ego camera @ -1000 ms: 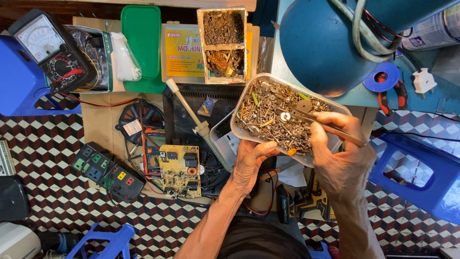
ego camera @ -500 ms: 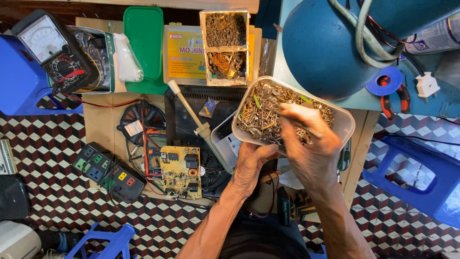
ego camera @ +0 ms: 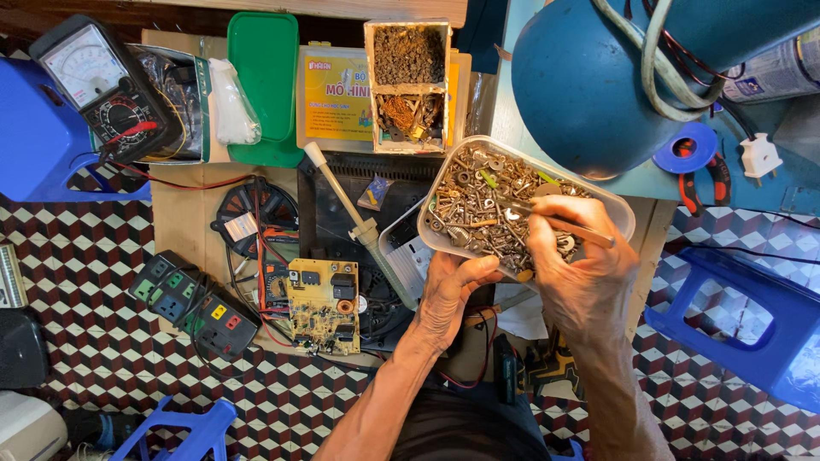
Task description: The person selects small metal parts from a container using tweezers and attaches them to a metal heatsink. They repeatedly pick up screws and washers, position them on the heatsink, and adjust the components with their hands.
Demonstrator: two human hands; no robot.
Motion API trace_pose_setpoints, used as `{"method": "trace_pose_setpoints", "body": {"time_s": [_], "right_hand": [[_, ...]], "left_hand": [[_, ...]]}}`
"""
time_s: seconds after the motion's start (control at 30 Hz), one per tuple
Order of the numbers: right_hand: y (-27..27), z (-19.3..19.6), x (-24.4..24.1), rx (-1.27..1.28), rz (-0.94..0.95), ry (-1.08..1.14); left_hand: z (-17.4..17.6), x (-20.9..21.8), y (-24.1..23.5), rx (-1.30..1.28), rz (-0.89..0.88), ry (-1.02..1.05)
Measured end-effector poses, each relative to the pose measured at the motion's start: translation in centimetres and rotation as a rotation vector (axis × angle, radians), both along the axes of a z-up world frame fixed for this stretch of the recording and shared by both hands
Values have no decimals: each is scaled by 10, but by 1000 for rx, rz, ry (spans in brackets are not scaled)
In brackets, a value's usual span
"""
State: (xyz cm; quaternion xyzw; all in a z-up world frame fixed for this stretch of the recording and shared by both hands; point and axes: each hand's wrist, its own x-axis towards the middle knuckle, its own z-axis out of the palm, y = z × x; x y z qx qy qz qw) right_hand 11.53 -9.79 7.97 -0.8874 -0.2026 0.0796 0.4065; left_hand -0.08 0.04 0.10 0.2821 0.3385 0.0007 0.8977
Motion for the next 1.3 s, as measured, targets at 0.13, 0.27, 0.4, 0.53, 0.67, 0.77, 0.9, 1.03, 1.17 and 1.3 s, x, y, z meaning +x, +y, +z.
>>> {"method": "trace_pose_setpoints", "body": {"time_s": [0.13, 0.27, 0.4, 0.53, 0.67, 0.77, 0.9, 1.03, 1.17, 1.3], "right_hand": [[8, -12, 1, 110, -50, 18], [23, -29, 6, 168, -71, 45], [28, -36, 5, 149, -85, 50], [29, -38, 5, 168, -77, 86], [30, -44, 4, 278, -104, 152], [29, -46, 4, 462, -162, 255], [20, -43, 4, 561, -236, 303], [12, -39, 6, 775, -367, 431], [-7, -31, 7, 906, -447, 623], [-22, -31, 11, 1027, -456, 742]], "left_hand": [[-2, 0, -1, 0, 0, -11], [-2, 0, -2, -12, 0, 14], [-3, -1, -2, -20, 8, 16], [-3, 0, -2, -8, -12, 22], [-4, -1, -2, -16, -3, 9], [-5, -1, -2, -12, -4, 30], [-7, 0, -3, -14, -7, 42], [-7, 1, -3, -8, -2, 48], [-6, 0, -3, 7, -13, 41], [-6, 0, -2, 23, -22, 47]]}}
